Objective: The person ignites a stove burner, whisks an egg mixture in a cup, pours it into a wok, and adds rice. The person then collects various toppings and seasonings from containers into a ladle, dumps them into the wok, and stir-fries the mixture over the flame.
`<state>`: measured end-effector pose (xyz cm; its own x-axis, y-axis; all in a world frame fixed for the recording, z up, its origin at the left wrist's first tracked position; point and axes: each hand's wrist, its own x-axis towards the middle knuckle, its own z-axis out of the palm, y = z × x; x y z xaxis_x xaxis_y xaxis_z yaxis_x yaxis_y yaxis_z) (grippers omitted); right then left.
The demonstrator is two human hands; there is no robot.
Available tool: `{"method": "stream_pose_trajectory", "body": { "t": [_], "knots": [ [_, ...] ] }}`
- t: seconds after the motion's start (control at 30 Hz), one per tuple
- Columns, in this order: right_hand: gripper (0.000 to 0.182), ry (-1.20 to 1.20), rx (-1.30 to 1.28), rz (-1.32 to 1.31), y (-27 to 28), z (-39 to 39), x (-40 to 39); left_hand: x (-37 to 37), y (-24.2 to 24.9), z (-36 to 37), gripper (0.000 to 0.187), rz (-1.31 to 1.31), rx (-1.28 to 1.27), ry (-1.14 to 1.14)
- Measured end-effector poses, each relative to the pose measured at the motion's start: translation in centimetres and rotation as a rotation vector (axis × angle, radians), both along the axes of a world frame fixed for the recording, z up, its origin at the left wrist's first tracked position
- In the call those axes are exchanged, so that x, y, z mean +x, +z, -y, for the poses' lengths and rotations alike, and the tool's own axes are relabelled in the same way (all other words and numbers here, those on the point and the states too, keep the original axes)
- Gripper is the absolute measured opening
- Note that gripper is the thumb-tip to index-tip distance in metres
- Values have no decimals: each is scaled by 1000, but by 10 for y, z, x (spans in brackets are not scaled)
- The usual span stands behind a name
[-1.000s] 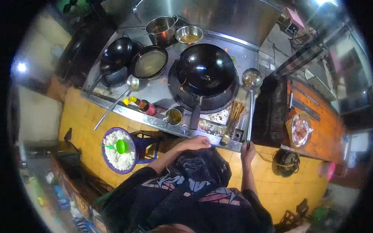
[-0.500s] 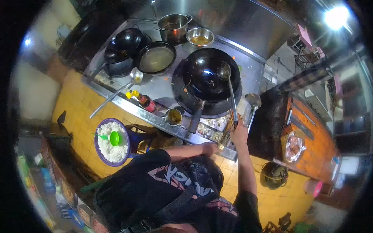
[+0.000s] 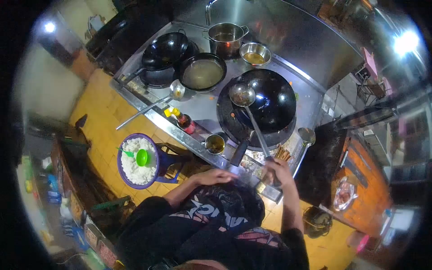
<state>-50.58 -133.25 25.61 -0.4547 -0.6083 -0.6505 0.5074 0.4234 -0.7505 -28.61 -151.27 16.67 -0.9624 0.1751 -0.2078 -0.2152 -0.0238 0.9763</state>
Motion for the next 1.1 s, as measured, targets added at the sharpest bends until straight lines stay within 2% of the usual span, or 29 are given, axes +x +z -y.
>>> {"method": "stream_pose_trajectory", "body": {
  "t": [0.07,0.13,0.2,0.23,0.3,0.33,0.4,0.43,0.47,0.53,0.6,0.67,0.7,0.77,0.87,0.93,0.97,1.0,1.07,1.1],
  "knots": [
    [11,2,-28,-11,-1,11,-21,30,-6,18,47,52,42,79],
    [9,-83,6,-138,7,34,-37,61,-15,33,47,97,78,160],
    [12,48,-92,-392,0,61,-66,90,-27,43,46,428,304,294],
    [13,126,-74,-472,8,80,-75,100,-37,45,46,420,292,296],
    [13,203,74,-1080,-22,116,-101,119,-58,41,46,507,313,429],
    [13,200,67,-1082,-32,134,-113,130,-63,39,46,504,307,432],
    [26,228,271,-1625,-44,159,-131,146,-76,29,43,649,342,615],
    [26,229,270,-1625,-39,159,-128,156,-89,21,40,765,332,704],
    [33,193,310,-1618,-28,159,-122,169,-113,12,37,882,319,791],
    [39,147,355,-1603,-27,151,-116,234,-222,-15,34,709,366,895],
    [42,177,181,-1802,-40,118,-99,254,-266,-6,34,695,347,902],
    [45,50,118,-1607,-34,76,-73,301,-296,-36,35,664,322,922],
    [45,46,141,-1592,-26,58,-62,287,-314,-46,35,654,311,927],
    [48,111,303,-1326,-16,24,-47,292,-327,-69,35,630,292,932],
    [47,169,454,-1272,-50,-19,-33,281,-320,-78,35,569,274,957],
    [41,113,352,-1252,-38,-23,-7,265,-325,-44,36,506,260,999],
    [37,108,384,-1108,-45,-30,3,265,-325,-50,36,477,255,1024],
    [30,149,294,-1110,-43,-32,11,269,-283,-12,42,751,582,887],
    [18,128,180,-863,-65,-41,21,242,-269,6,58,361,461,846],
    [18,134,177,-862,-59,-38,23,223,-239,21,55,-69,-76,577]
  ]
}}
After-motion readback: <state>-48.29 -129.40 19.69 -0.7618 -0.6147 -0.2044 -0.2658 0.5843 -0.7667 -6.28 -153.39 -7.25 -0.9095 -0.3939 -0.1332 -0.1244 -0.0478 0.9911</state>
